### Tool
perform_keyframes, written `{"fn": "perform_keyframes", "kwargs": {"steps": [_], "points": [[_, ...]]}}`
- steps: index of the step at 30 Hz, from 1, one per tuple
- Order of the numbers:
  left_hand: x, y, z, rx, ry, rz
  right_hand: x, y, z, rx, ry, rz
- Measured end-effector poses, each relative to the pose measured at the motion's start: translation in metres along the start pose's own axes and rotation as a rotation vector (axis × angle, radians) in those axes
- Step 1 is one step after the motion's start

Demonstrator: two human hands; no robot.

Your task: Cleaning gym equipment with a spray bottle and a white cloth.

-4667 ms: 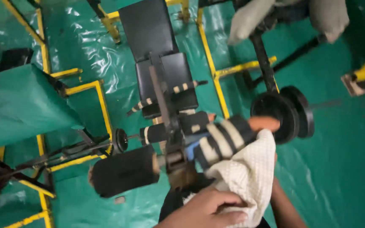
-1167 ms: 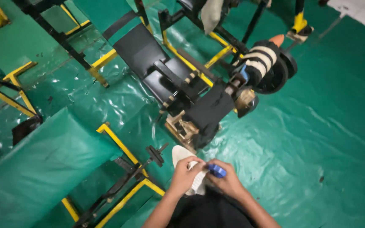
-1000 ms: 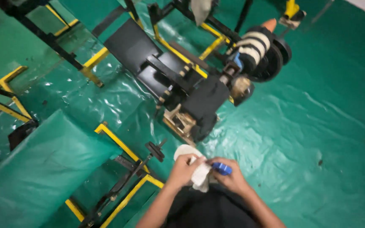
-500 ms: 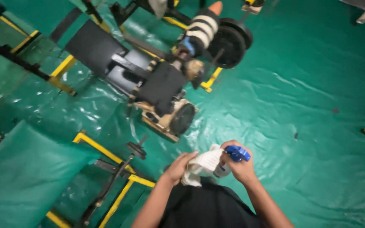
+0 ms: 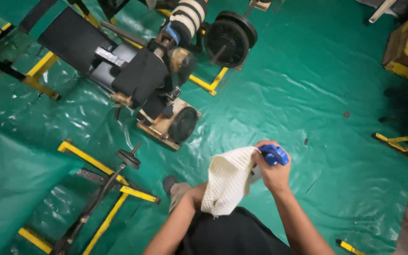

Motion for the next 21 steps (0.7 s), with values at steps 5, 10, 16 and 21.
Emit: {"fn": "perform_keyframes", "kwargs": {"steps": [5, 10, 16, 21], "points": [[-0.003, 0.0, 0.002, 0.106, -0.529, -0.209, 0.01, 0.008, -0.026, 0.077, 0.026, 0.041], [-0.017, 0.009, 0.004, 0.214, -0.063, -0.116, 0.028, 0.03, -0.058, 0.127, 0.04, 0.116], [-0.051, 0.04, -0.001, 0.336, 0.404, -0.036, 0.061, 0.04, -0.041, 0.362, -0.023, 0.194], [-0.088, 0.079, -0.004, 0.459, 0.76, 0.024, 0.121, 0.024, -0.016, 0.26, -0.133, 0.285]]}}
Point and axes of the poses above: each hand's wrist, its own y-axis away from the middle knuckle, its own x-axis out of the palm, z = x × y, the point moved 2 cm from there along -y, towards the middle knuckle, and after that the axes turned 15 degrees about -x, right-handed, at the moved point
